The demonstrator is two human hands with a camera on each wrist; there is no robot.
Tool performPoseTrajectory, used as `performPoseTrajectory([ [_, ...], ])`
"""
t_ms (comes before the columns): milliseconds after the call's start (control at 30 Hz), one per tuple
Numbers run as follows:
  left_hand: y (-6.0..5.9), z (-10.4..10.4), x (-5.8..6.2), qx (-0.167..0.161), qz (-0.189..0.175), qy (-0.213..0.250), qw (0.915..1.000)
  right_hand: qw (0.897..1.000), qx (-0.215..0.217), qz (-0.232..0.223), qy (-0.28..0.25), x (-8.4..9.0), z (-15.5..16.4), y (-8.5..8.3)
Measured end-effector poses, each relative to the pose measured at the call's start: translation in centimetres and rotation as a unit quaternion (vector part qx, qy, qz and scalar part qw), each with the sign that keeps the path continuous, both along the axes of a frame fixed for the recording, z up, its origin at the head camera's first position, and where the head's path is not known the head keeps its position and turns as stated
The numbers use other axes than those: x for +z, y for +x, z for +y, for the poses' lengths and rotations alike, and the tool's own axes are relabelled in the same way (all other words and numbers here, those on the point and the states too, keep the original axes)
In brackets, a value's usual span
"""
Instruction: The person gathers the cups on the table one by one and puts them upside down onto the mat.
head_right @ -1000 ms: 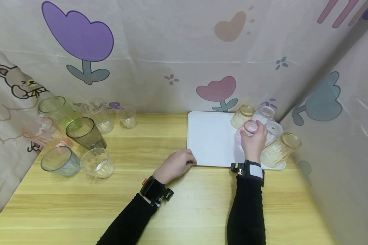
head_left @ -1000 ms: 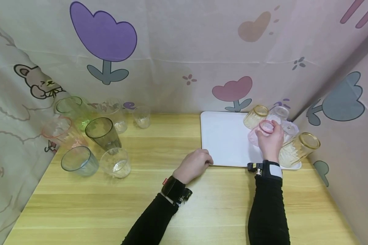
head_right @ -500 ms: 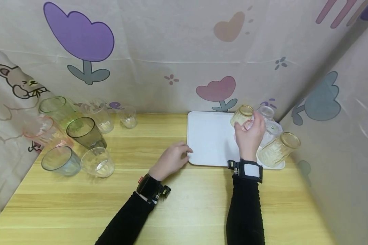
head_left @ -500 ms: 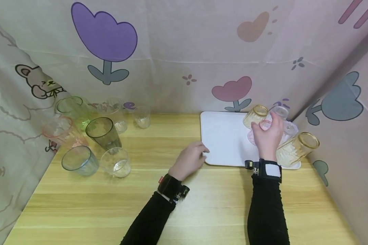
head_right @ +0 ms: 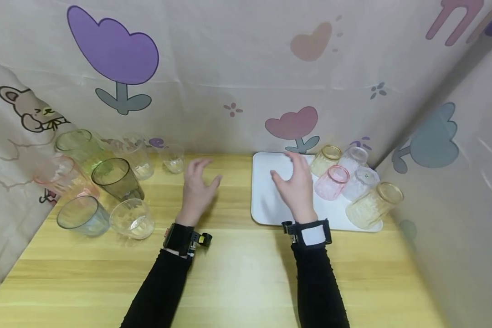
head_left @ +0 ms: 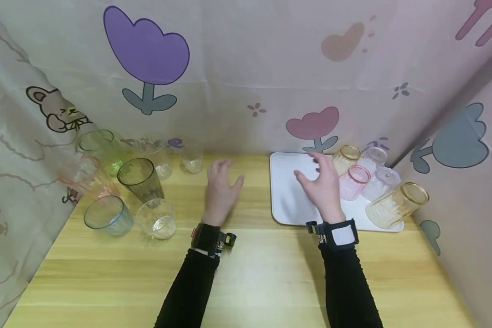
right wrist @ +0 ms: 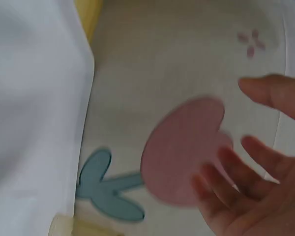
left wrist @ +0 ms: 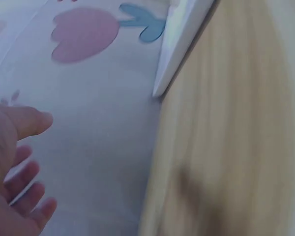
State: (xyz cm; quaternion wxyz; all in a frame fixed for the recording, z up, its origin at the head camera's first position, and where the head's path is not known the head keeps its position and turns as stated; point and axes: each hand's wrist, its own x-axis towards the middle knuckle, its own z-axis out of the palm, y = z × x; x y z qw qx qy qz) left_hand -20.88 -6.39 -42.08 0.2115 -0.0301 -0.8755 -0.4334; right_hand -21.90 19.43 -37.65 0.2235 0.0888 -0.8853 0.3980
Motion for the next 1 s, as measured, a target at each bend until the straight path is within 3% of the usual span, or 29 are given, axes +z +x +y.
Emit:
performPoseTrajectory([
  [167, -1.1, -2.1, -0.3, 0.069, -0.001, 0.078, 0.9946, 0.996, 0.067, -0.049, 0.044, -0.8, -2.3, 0.7],
  [433, -2.4, -4.6, -1.3, 0.163, 0.009, 0.19, 0.9681, 0.968, 0.141, -0.139, 0.155, -1.8, -4.8, 1.5],
  [733, -3.9, -5.6, -2.0, 0.196, -0.066, 0.275, 0.939, 0.921, 0.149, -0.252, 0.258, -2.5, -5.0, 1.9],
  [833, -4.5, -5.8, -2.5, 0.194, -0.081, 0.296, 0.9318, 0.919, 0.145, -0.253, 0.267, -2.8, -4.9, 1.8],
  [1000, -5.4, -6.3, -3.4, 0.2, -0.095, 0.303, 0.927, 0.918, 0.148, -0.253, 0.268, -3.4, -5.2, 1.6],
])
